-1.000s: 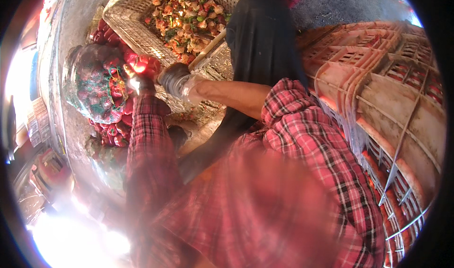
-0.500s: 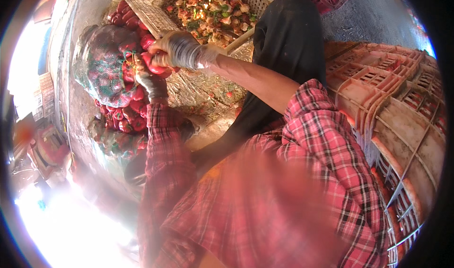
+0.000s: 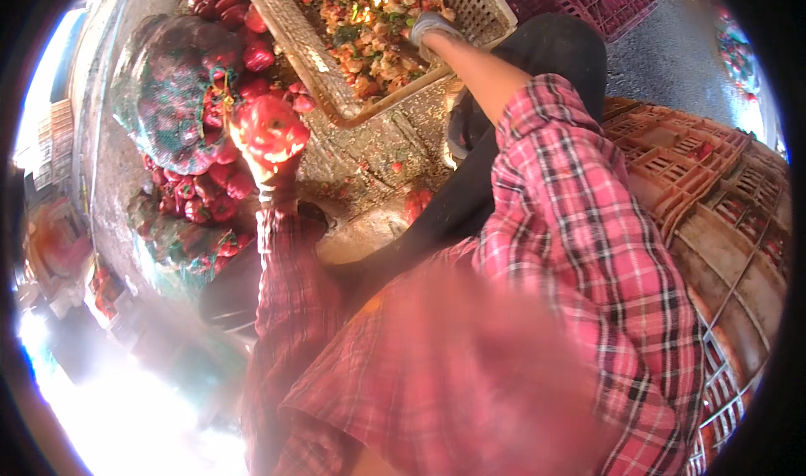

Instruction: The person, while sitting on the ground, picks up red bell peppers from a pile, cuts off the stem and seeds using a knife, and places the trimmed peppers into a white crate.

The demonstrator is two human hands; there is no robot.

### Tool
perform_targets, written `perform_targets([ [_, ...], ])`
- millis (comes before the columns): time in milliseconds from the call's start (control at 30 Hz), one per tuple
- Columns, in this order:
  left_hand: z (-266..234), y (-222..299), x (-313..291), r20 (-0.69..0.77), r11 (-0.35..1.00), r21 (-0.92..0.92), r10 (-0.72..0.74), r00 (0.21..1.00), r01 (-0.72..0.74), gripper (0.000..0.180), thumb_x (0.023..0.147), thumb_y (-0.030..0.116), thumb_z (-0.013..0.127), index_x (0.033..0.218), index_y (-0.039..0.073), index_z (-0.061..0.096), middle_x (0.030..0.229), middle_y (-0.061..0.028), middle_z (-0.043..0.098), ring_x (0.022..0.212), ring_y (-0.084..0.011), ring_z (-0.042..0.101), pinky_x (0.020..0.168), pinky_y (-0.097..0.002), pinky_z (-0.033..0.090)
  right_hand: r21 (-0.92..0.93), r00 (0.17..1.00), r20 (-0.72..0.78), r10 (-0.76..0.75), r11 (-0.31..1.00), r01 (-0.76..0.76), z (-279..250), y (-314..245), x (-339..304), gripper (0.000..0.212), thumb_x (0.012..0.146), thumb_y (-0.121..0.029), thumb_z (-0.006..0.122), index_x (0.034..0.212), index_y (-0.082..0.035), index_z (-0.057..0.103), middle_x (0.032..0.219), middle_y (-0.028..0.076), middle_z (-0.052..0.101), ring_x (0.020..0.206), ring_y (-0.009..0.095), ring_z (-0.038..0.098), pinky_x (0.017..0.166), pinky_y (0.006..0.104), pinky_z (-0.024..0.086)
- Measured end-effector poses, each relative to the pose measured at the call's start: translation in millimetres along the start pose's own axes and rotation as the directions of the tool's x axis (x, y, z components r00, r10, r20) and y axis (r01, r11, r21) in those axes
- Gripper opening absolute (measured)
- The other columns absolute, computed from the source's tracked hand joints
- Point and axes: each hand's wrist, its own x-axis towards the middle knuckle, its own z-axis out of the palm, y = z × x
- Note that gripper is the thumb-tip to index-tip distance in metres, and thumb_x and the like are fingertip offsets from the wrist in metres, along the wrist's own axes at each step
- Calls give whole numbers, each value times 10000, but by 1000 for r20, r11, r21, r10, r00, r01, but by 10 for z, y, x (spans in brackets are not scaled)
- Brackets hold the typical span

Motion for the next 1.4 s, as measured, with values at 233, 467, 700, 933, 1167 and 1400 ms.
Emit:
perform_targets([
  [233, 69, -4, -418, 243, 385, -771, -560, 792, 508, 536, 817, 443, 570, 1192, 75, 463, 1115, -49, 535, 1019, -215, 505, 873, -411, 419, -17, 990, -113, -83, 997, 81, 24, -363, -450, 495, 811, -486, 546, 1102, -93, 616, 951, 98, 612, 781, 154, 589, 650, 318, 468],
  [467, 246, -77, -552, 693, -908, -417, -353, 628, -49, 483, 849, 354, 560, 1241, 87, 466, 1263, -89, 489, 1177, -259, 441, 1017, -460, 318, 53, 998, -61, 27, 998, -24, -8, -142, -171, 447, 804, -425, 579, 1083, -79, 620, 840, 91, 608, 671, 153, 584, 551, 332, 472],
  [700, 478, -29, -743, 725, -874, -479, -341, 599, 82, 431, 847, 174, 562, 1230, 14, 445, 1194, -104, 530, 1087, -219, 514, 942, -384, 413, 567, 999, 19, -48, 823, 29, -285, -392, -409, 401, 796, -364, 611, 1063, -65, 623, 729, 84, 604, 561, 152, 579, 452, 345, 476],
  [933, 702, -106, -954, 525, -420, -831, -379, 762, 364, 417, 847, 146, 561, 1220, 4, 439, 1150, -135, 547, 1020, -225, 556, 902, -343, 449, 794, 926, 4, -377, 564, 226, -585, -789, -1933, 280, 752, -282, 619, 819, -13, 578, 567, 11, 514, 376, 72, 439, 282, 189, 340],
  [1167, 863, -72, -1275, 335, 318, -803, -459, 823, 505, 333, 848, 165, 521, 1145, 17, 502, 1101, -102, 584, 1023, -220, 554, 927, -383, 427, 434, 790, 46, -612, 724, 536, -233, -927, -2391, 297, 749, -333, 614, 788, -38, 604, 583, 50, 540, 534, 138, 507, 529, 318, 412],
  [1400, 115, 7, -518, 551, -730, -682, -483, 681, 34, 343, 871, 60, 470, 1212, 47, 438, 1136, -96, 551, 1014, -207, 547, 927, -368, 428, 469, 715, 5, -699, 634, 615, -435, -932, -2542, 207, 773, -226, 605, 849, -34, 599, 586, 25, 520, 511, 137, 485, 498, 289, 402],
])
